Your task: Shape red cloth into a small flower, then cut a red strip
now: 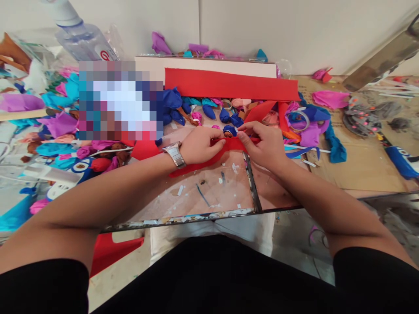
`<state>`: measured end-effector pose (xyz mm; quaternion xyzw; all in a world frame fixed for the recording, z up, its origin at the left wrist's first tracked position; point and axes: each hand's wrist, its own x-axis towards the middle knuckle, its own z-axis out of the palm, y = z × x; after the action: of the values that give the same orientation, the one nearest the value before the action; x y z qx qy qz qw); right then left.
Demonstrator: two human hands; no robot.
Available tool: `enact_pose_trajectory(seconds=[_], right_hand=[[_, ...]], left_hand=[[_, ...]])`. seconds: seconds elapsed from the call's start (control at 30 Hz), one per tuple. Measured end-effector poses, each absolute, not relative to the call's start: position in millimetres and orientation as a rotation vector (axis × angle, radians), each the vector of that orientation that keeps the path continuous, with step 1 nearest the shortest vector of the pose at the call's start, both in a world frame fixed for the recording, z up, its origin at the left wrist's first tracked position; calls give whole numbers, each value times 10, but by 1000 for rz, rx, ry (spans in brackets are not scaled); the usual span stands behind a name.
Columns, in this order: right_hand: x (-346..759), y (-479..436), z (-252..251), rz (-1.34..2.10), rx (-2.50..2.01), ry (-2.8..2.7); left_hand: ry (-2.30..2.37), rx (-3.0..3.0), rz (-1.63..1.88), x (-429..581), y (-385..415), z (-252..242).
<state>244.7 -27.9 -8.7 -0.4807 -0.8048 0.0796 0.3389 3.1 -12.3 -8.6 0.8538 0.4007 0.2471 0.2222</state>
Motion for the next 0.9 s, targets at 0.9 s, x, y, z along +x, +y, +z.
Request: enact_pose_trajectory(seconds=[0.9], right_hand=[[2409, -286, -121, 135, -1078, -2486]], left_hand=[[960, 2357, 549, 47, -108, -185]])
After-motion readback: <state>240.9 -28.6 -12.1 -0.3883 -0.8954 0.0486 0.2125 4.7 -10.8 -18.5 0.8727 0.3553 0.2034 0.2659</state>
